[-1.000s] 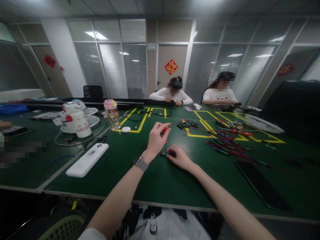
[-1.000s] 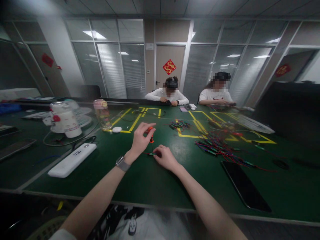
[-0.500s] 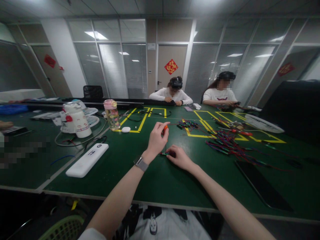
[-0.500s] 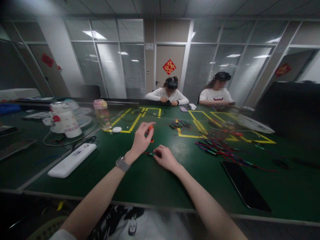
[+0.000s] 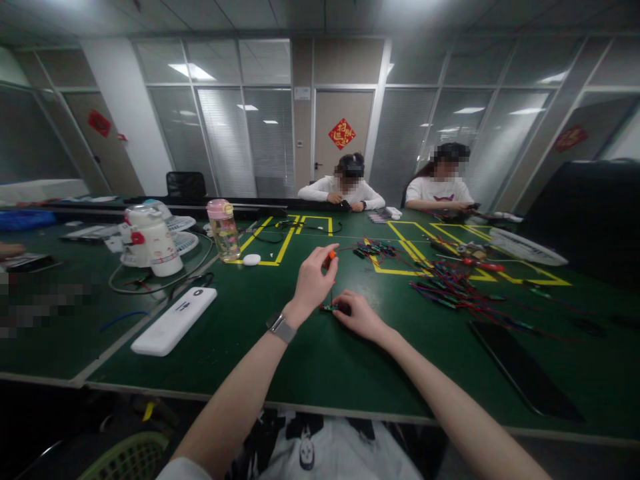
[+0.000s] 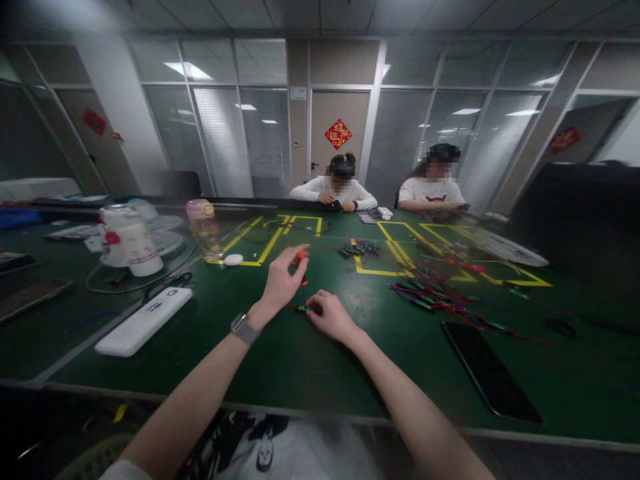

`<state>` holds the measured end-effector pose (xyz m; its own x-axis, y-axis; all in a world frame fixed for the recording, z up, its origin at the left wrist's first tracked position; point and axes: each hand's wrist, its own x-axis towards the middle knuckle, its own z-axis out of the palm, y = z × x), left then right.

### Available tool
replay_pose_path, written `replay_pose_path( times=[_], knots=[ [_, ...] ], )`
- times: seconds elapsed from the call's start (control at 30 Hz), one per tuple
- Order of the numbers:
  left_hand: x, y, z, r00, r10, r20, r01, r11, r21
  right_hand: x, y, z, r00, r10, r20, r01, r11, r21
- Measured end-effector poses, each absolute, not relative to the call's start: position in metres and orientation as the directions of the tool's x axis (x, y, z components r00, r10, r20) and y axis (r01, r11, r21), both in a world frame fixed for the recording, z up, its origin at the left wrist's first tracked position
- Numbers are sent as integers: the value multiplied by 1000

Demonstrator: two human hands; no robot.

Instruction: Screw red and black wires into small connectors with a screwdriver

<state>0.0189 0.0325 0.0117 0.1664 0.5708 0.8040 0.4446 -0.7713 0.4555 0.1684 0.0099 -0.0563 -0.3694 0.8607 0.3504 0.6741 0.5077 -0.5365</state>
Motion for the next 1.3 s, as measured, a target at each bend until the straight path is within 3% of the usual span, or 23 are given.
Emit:
replay_pose_path(
  times=[1.3],
  knots=[
    [16, 32, 12, 83, 534, 841, 493, -756, 431, 170, 12, -61, -386, 845, 369, 645, 533, -547]
  ],
)
